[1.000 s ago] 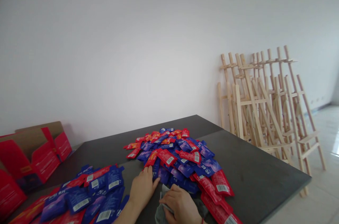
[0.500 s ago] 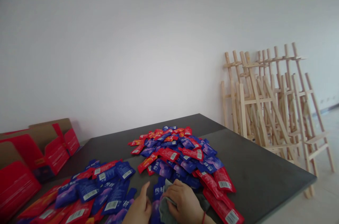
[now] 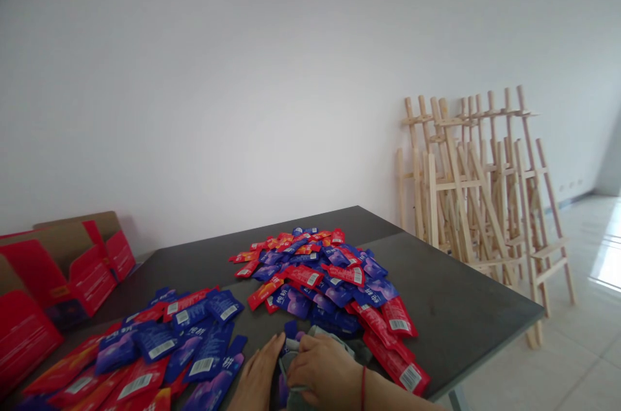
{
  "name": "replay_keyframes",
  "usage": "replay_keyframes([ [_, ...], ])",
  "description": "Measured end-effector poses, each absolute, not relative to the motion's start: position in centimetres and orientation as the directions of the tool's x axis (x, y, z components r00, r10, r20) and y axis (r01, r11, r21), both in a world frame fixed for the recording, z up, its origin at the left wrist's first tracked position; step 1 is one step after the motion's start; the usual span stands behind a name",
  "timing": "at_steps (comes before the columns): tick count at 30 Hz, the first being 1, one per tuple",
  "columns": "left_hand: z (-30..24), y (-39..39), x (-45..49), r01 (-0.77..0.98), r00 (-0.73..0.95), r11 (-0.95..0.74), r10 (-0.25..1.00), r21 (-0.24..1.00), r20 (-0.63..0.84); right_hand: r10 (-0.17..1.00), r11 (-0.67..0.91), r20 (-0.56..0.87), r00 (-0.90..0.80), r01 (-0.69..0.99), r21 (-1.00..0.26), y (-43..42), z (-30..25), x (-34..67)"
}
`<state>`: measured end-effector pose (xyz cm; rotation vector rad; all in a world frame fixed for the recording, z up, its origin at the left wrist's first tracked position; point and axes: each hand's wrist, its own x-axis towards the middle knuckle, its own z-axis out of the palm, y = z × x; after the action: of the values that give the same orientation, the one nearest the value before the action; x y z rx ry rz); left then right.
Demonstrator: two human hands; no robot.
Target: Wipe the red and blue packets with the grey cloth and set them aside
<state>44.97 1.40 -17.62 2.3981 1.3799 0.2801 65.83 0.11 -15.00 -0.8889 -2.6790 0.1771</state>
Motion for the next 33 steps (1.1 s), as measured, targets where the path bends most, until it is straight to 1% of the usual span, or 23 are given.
replay_keyframes([
  [2,-17.2,1.2,45.2,0.801,0.491,-0.439,0.871,0.407,-0.026,0.642,0.766,0.220,-0.734,0.622,-0.160,0.6,-14.7,65.3],
  [5,-16.3,0.8,45.6,0.797,0.462,-0.400,0.887,0.452,-0.029,0.746,0.660,0.190,-0.638,0.747,-0.085,2.1,-14.1,64.4],
  [8,-15.7,0.5,45.8,0.799,0.429,-0.358,0.902,0.483,-0.043,0.777,0.620,0.184,-0.602,0.782,-0.060,3.5,-13.7,64.0],
  [11,-15.6,0.5,45.9,0.807,0.406,-0.323,0.911,0.495,-0.067,0.732,0.675,0.172,-0.660,0.736,-0.048,3.7,-13.5,64.3],
  [14,-16.0,0.6,45.9,0.807,0.405,-0.328,0.912,0.491,-0.056,0.634,0.768,0.183,-0.751,0.639,-0.038,2.6,-13.6,64.9],
  [18,-16.6,0.8,45.9,0.792,0.431,-0.369,0.902,0.486,-0.017,0.501,0.864,0.254,-0.827,0.495,-0.091,0.1,-14.1,66.0],
  [20,-16.7,0.9,45.8,0.794,0.437,-0.369,0.899,0.484,-0.031,0.479,0.878,0.264,-0.837,0.464,-0.118,-0.9,-14.3,66.7],
  [22,-16.7,1.0,45.8,0.803,0.427,-0.350,0.902,0.483,-0.057,0.515,0.857,0.261,-0.816,0.496,-0.141,-1.4,-14.4,67.3],
  [25,-16.5,1.0,45.9,0.813,0.413,-0.331,0.908,0.479,-0.074,0.639,0.767,0.264,-0.722,0.622,-0.156,-0.8,-14.5,67.6],
  [27,-16.2,0.8,45.9,0.811,0.412,-0.327,0.908,0.485,-0.077,0.719,0.690,0.249,-0.648,0.709,-0.147,0.4,-14.5,67.0],
  [29,-15.8,0.6,45.9,0.803,0.411,-0.321,0.908,0.502,-0.078,0.777,0.622,0.213,-0.592,0.775,-0.112,1.7,-14.4,66.0],
  [31,-15.5,0.5,45.9,0.794,0.408,-0.311,0.910,0.522,-0.079,0.796,0.596,0.182,-0.577,0.801,-0.065,3.0,-14.3,65.0],
  [33,-15.3,0.3,45.9,0.786,0.397,-0.295,0.915,0.543,-0.077,0.790,0.603,0.165,-0.590,0.797,-0.038,3.7,-14.1,64.5],
])
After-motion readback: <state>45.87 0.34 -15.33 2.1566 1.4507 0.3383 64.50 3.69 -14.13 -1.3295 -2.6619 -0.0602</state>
